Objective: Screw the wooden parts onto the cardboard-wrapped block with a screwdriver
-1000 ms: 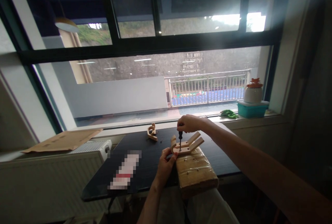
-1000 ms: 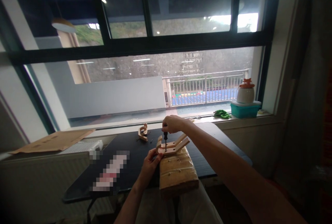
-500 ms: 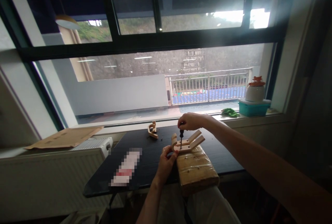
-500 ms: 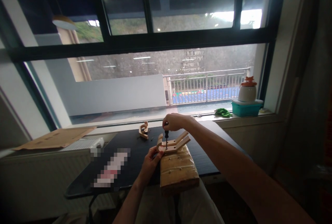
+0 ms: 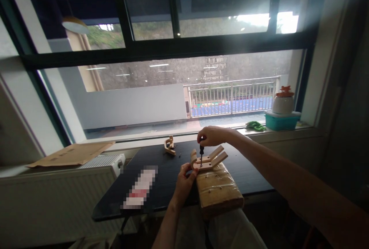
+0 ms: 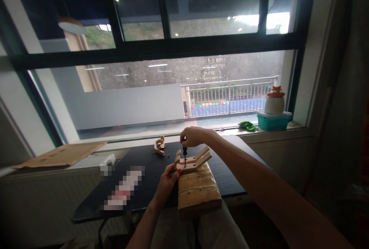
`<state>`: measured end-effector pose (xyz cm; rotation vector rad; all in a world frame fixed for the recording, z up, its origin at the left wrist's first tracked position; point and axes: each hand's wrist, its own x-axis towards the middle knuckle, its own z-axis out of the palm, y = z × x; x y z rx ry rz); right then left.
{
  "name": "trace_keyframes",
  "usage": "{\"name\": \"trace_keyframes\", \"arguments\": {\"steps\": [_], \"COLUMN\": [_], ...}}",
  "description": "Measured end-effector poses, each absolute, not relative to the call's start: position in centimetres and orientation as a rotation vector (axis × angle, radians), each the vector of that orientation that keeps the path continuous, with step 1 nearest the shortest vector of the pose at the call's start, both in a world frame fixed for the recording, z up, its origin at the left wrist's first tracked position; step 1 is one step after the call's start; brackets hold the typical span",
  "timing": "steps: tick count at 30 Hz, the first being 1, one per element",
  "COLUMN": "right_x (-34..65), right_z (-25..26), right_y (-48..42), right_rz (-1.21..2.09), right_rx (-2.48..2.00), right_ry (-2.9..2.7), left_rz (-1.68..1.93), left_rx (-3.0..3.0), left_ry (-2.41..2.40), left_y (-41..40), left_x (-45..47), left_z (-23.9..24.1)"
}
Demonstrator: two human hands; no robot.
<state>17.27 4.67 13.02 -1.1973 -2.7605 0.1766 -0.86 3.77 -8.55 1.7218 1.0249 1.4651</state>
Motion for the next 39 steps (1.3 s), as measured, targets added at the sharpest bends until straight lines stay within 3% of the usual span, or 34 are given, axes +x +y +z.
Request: {"name": "trace_keyframes", "arguments": {"steps": [39], "right_x": [17.2], "right_z": [13.1], "right_y": [4.9], "right_rz": [0.210], "right_rx": [-1.164], "right_ry": [-2.736], "left_rz": [1.470], "left_rx": [1.655], "left_ry": [1.021], "left_y": [3.6], "left_x": [-0.7], "left_z": [-8.3]}}
